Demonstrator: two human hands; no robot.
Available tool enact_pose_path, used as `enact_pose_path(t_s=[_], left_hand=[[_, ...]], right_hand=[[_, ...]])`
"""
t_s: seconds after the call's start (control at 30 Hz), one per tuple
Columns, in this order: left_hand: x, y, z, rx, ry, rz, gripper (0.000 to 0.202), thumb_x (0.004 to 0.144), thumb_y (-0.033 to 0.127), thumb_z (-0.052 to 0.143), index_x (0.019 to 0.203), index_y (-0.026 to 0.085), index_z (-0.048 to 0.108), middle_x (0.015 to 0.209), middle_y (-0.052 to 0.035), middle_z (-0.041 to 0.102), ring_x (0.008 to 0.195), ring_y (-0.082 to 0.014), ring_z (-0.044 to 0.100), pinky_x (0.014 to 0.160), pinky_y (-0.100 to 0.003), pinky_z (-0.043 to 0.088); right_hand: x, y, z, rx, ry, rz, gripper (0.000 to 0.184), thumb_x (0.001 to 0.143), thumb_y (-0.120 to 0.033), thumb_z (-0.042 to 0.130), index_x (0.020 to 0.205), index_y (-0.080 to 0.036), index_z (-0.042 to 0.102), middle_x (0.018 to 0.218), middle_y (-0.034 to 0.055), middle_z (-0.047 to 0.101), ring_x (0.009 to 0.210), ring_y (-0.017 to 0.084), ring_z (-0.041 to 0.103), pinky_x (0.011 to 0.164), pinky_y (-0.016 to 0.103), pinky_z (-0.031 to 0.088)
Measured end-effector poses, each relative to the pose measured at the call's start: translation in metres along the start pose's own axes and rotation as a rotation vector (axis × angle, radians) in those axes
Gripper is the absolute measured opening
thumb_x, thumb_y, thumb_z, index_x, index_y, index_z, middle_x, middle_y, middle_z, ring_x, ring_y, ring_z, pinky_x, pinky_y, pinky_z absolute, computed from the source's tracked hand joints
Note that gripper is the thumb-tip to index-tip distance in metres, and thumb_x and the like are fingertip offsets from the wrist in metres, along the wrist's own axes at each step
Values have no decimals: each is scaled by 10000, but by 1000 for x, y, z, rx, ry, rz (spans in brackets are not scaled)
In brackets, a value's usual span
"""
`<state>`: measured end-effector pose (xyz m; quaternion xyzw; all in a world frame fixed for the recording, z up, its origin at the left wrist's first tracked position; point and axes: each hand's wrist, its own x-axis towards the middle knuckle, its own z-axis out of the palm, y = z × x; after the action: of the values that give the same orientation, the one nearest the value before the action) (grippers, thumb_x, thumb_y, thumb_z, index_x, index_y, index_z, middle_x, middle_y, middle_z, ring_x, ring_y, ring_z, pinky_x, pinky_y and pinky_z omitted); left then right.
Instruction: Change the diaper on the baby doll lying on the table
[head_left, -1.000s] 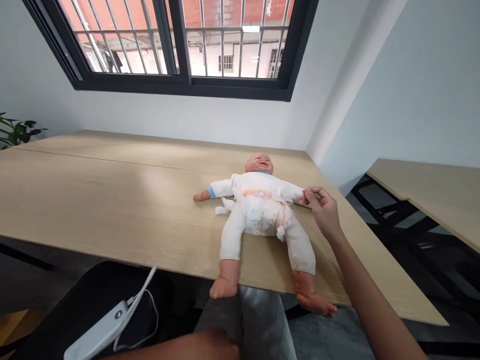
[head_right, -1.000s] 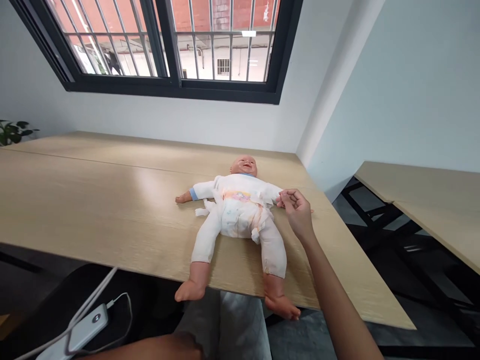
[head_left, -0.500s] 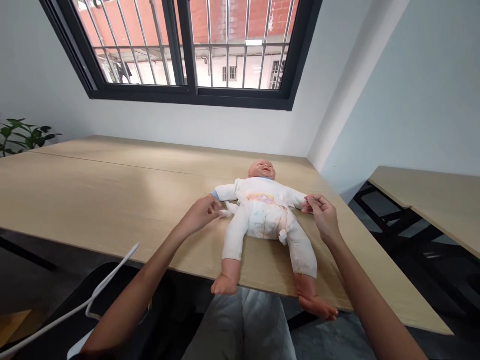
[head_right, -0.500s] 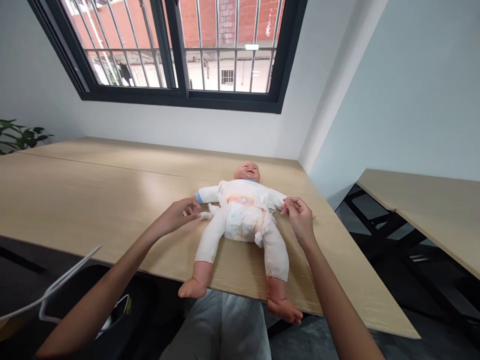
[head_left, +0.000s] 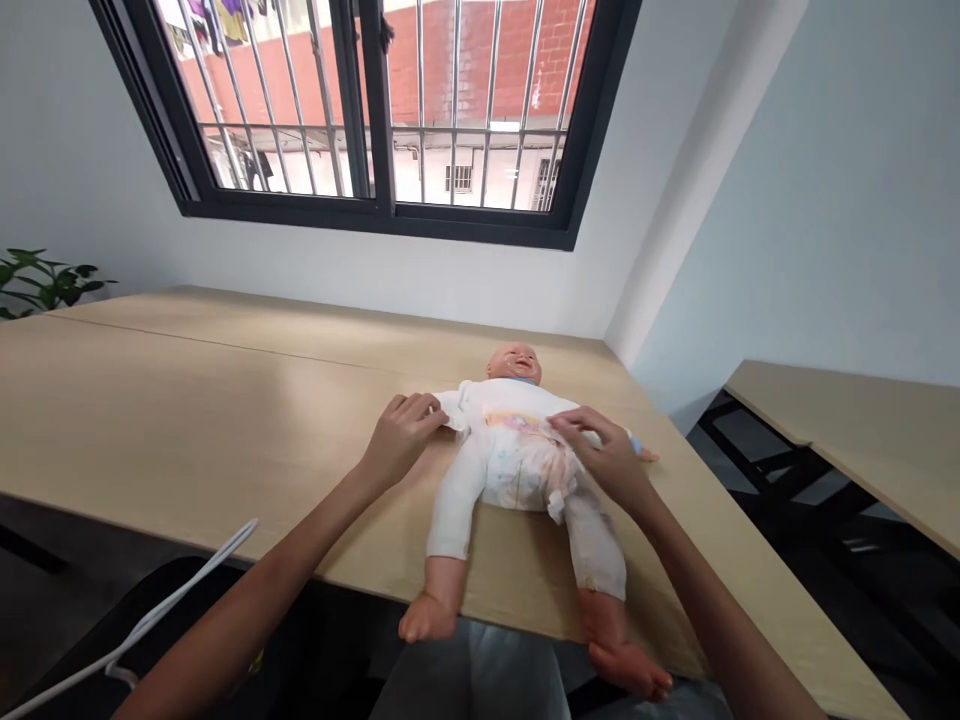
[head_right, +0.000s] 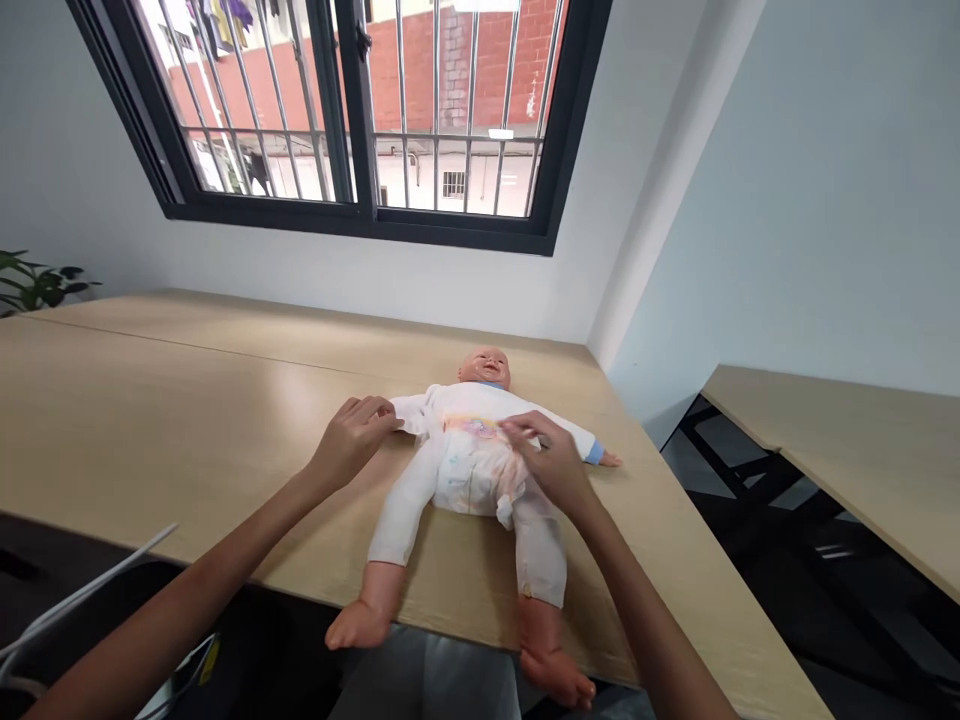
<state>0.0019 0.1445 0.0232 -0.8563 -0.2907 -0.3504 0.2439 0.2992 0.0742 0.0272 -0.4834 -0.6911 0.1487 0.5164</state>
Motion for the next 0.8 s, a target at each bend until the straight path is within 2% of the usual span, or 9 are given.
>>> enact_pose_path(t_s=[0.03,0.1,0.17,0.27,0.4,0.5,0.57,0.67,0.8], left_hand=[[5,2,3,10,65,70,171,910,70,475,855,142,620,938,-42,592,806,-129,483,725,-283,349],[17,8,11,-34,151,115,143,889,55,505,864,139,619,953,-49,586,835,-132,484,730,-277,357],[28,13,17,-93,181,131,125,884,57,520,864,136,615,945,-51,576,847,-138,479,733,-279,357],[41,22,24,-155,157,178,145,895,63,507,869,142,625,924,-52,561,825,-144,467,718,-286,341],[50,34,37,-173,60,202,127,915,122,518,911,161,639,878,-30,563,767,-140,438,713,-286,328],[52,41,49,-225,-92,180,93,887,167,586,958,157,646,977,-26,601,863,-151,489,733,-301,329],[53,43,53,-294,-195,106,113,897,178,575,980,168,651,1035,-13,615,913,-153,510,749,-305,333],[53,47,49,-367,-303,-49,200,934,193,505,1056,212,662,981,8,626,906,-153,523,769,-309,348],[46,58,35,-304,-422,-134,320,964,191,438,1243,198,594,1074,-11,626,1008,-186,534,814,-348,390]], right_hand=[[7,-5,7,-58,-119,-88,284,914,-440,544,1028,-215,672,1069,27,635,987,162,575,881,323,439],[20,-5,25,-179,-301,-223,344,923,-411,537,1176,-201,635,1178,23,604,1096,176,530,976,347,394],[31,5,41,-269,-356,-271,385,902,-401,558,1192,-159,632,1187,51,598,1090,212,510,995,392,365],[36,23,57,-285,-337,-245,366,853,-360,596,1143,-144,646,1132,74,609,1020,237,503,947,413,368],[32,25,61,-260,-303,-147,364,763,-261,656,1095,-123,603,1096,79,608,987,244,490,886,390,372],[30,20,59,-205,-305,-90,424,721,-197,662,1118,-118,537,1138,68,596,974,225,489,869,370,376],[29,17,58,-167,-295,-59,523,713,-215,669,1197,-116,499,1159,73,589,977,221,495,875,374,387],[27,13,53,-108,-302,-12,670,723,-298,673,1317,-101,435,1137,95,588,951,211,521,881,394,426],[21,12,45,-36,-311,17,632,765,-385,667,1303,-153,429,1248,77,550,1026,185,558,946,380,463]])
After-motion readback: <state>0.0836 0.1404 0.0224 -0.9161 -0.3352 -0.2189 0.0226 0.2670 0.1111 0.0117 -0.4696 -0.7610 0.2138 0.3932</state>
